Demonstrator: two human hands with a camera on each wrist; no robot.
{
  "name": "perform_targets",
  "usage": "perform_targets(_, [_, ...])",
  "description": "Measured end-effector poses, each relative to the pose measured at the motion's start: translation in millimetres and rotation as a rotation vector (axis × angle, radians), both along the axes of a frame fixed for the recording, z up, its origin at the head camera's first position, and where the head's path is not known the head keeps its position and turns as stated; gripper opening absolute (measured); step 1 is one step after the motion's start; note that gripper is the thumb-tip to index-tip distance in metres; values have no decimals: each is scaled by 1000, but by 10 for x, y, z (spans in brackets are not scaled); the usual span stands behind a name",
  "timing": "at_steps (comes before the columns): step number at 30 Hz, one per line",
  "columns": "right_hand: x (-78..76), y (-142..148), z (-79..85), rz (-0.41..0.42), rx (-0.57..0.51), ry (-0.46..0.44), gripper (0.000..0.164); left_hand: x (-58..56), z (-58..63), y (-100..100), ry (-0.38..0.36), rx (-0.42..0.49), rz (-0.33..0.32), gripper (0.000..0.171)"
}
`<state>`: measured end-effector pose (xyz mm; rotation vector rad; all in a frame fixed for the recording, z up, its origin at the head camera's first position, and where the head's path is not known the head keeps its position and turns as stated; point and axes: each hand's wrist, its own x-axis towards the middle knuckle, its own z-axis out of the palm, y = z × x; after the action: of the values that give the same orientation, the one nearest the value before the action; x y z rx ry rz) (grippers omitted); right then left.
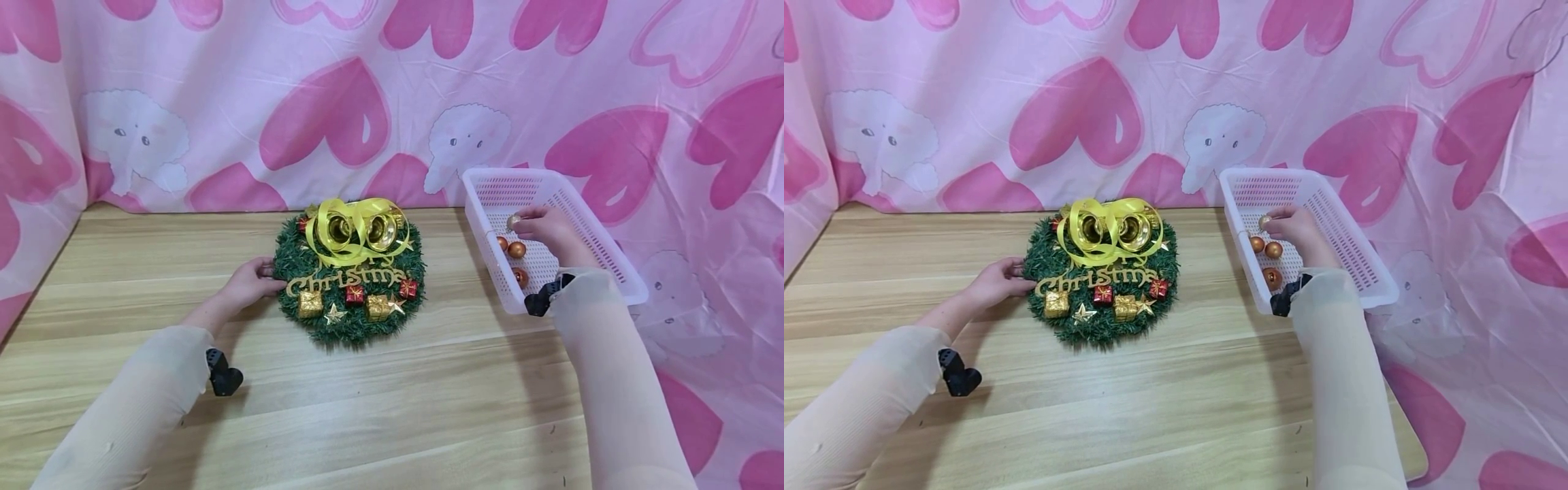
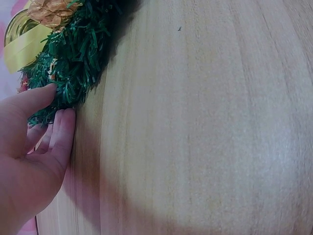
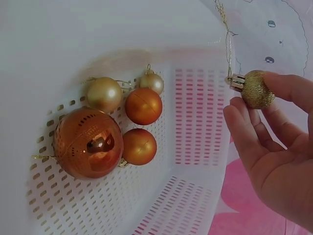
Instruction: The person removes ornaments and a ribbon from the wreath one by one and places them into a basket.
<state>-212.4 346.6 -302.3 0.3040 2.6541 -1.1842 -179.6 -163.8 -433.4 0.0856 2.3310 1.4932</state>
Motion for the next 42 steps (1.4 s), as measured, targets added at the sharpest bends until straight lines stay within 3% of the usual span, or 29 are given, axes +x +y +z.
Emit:
perform_targets(11, [-131,-69,-1,21,74,-57,50,2,27,-43,-4,-31,14,76])
perform_targets(16, [-183,-172,69,68,58,-37,53,5,44,-65,3,-33,21,75])
perform_targets(26, [-292,-726,261,157,0,-26,65,17,13,-101,0,-24,27,76])
perform_targets(31, [-437,-1070,202,171,-53,-9,65,25,-3,-89,2,-20,26,74])
perform_targets(36, [-549,-1397,83,199,-182,39,61,12,-26,-60,0,16,23,73])
perform_targets(42, [-633,-1659,-121,188,-257,80,73,1,-32,-4,-14,37,19,74])
